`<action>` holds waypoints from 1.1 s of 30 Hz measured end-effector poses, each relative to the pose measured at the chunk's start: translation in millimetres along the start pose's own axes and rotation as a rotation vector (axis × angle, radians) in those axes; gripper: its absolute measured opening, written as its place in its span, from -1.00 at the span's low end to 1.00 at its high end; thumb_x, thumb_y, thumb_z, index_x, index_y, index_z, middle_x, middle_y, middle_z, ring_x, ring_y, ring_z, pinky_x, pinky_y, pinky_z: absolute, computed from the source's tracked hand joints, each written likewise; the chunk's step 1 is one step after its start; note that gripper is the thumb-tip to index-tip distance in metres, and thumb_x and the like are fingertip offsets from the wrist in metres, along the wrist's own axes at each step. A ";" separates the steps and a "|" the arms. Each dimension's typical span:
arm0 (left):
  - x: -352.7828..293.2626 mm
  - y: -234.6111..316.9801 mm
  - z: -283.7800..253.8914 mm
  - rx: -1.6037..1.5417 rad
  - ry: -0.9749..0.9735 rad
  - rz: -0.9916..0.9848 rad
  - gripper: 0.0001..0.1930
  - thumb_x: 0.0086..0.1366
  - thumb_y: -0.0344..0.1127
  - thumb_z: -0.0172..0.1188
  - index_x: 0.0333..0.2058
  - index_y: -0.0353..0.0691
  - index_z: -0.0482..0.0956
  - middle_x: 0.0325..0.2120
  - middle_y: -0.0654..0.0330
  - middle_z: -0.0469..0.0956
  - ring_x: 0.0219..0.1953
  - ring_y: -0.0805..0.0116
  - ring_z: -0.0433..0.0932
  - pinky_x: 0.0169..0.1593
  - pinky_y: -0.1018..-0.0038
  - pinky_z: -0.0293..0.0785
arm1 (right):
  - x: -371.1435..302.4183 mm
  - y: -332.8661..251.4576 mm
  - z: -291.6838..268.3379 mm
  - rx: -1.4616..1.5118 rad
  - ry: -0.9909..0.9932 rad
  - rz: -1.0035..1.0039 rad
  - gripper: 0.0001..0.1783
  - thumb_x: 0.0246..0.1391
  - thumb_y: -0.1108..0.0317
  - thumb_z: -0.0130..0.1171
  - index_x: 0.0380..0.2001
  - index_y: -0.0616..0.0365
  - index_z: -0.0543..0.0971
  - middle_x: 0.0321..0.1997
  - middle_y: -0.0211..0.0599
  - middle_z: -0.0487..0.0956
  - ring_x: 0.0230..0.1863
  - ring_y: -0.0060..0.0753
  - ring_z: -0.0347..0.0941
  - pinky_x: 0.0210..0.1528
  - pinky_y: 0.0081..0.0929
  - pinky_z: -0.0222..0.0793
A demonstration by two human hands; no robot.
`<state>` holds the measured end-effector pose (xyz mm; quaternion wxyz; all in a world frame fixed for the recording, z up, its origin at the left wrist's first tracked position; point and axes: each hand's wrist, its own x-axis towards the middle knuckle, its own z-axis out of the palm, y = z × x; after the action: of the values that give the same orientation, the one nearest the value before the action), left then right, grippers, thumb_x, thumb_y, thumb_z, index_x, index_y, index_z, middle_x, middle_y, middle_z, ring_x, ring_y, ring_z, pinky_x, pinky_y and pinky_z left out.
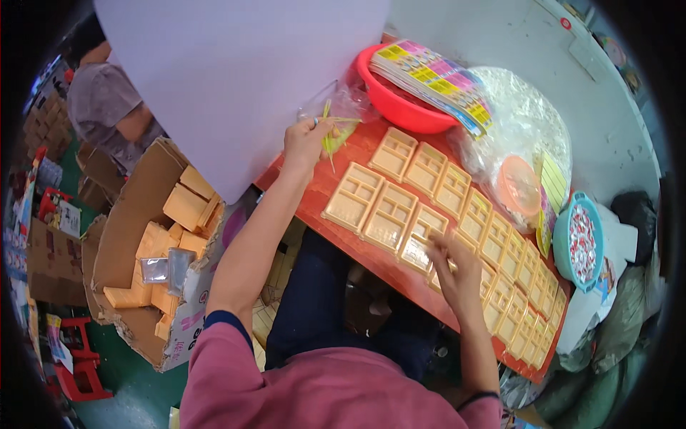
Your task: The recorder is placing small plastic toy components and strawberry stickers into various plastic trays at a workbench.
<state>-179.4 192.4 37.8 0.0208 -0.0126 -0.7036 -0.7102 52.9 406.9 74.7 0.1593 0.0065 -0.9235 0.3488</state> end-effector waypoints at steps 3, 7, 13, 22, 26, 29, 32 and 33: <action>-51.2 17.9 20.8 -0.138 -0.195 -0.069 -0.78 0.22 -0.22 0.13 -0.46 -0.28 0.55 -0.61 0.31 0.51 -0.78 0.68 0.23 -0.72 0.72 0.10 | 47.4 -13.1 5.1 -0.239 0.212 -0.372 -0.57 -0.03 0.39 0.18 -0.03 0.19 0.43 -0.03 -0.09 0.47 -0.06 -0.09 0.42 -0.09 -0.32 0.36; -99.7 21.3 53.8 -0.162 -0.399 -0.127 -0.78 0.22 -0.23 0.13 -0.44 -0.29 0.56 -0.59 0.30 0.53 -0.74 0.70 0.27 -0.69 0.74 0.18 | 76.1 -7.4 10.2 -0.441 0.213 -0.496 -0.64 -0.02 0.32 0.15 -0.11 0.17 0.47 -0.13 -0.12 0.51 -0.16 -0.06 0.45 -0.19 -0.27 0.39; -136.6 -1.1 99.1 -0.237 -0.462 -0.269 -0.79 0.21 -0.24 0.15 -0.44 -0.29 0.56 -0.61 0.29 0.53 -0.76 0.71 0.25 -0.73 0.73 0.14 | 33.6 41.0 -10.5 -0.241 -0.049 0.167 -0.78 0.14 0.27 -0.01 -0.34 0.22 0.47 -0.55 -0.26 0.53 -0.58 -0.36 0.47 -0.54 -0.45 0.35; -194.8 -17.5 140.4 -0.170 -0.546 -0.327 -0.80 0.22 -0.24 0.15 -0.47 -0.26 0.53 -0.68 0.33 0.48 -0.82 0.70 0.23 -0.78 0.74 0.07 | -55.7 56.2 -15.9 0.490 0.050 0.509 -0.75 0.15 0.25 0.02 -0.43 0.24 0.48 -0.57 -0.41 0.52 -0.58 -0.66 0.41 -0.59 -0.68 0.31; -223.2 -23.5 154.5 -0.157 -0.645 -0.422 -0.79 0.23 -0.25 0.14 -0.47 -0.28 0.53 -0.66 0.31 0.49 -0.84 0.69 0.22 -0.79 0.75 0.04 | -90.5 69.9 -61.9 0.006 -0.114 0.281 -0.82 0.11 0.34 0.04 -0.42 0.26 0.48 -0.61 -0.32 0.48 -0.55 -0.53 0.42 -0.48 -0.55 0.34; -233.7 -26.3 161.2 -0.282 -0.740 -0.540 -0.82 0.25 -0.27 0.11 -0.40 -0.28 0.53 -0.60 0.25 0.54 -0.83 0.69 0.25 -0.79 0.77 0.06 | -124.1 99.4 -97.5 -0.134 0.040 0.379 -0.87 0.07 0.35 0.04 -0.38 0.19 0.48 -0.56 -0.16 0.50 -0.50 -0.23 0.47 -0.40 -0.39 0.36; -240.4 -21.9 167.2 -0.407 -0.770 -0.658 -0.82 0.27 -0.26 0.10 -0.34 -0.26 0.51 -0.56 0.23 0.54 -0.82 0.69 0.27 -0.78 0.77 0.07 | -146.9 150.8 -141.2 -0.601 0.169 0.434 -0.86 0.06 0.33 0.01 -0.31 0.11 0.45 -0.45 -0.14 0.56 -0.35 -0.05 0.50 -0.34 -0.18 0.35; -241.9 -21.8 167.5 -0.458 -0.771 -0.679 -0.82 0.28 -0.25 0.09 -0.32 -0.26 0.51 -0.55 0.23 0.54 -0.81 0.69 0.28 -0.78 0.77 0.07 | -150.5 161.7 -153.3 -0.653 0.179 0.489 -0.87 0.07 0.32 0.01 -0.31 0.09 0.45 -0.43 -0.20 0.55 -0.32 -0.11 0.49 -0.33 -0.21 0.35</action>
<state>59.3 363.0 6.3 -0.4711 -0.0483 -0.4527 -0.7555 220.3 613.4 34.1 0.1449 -0.2943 -0.9425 0.0642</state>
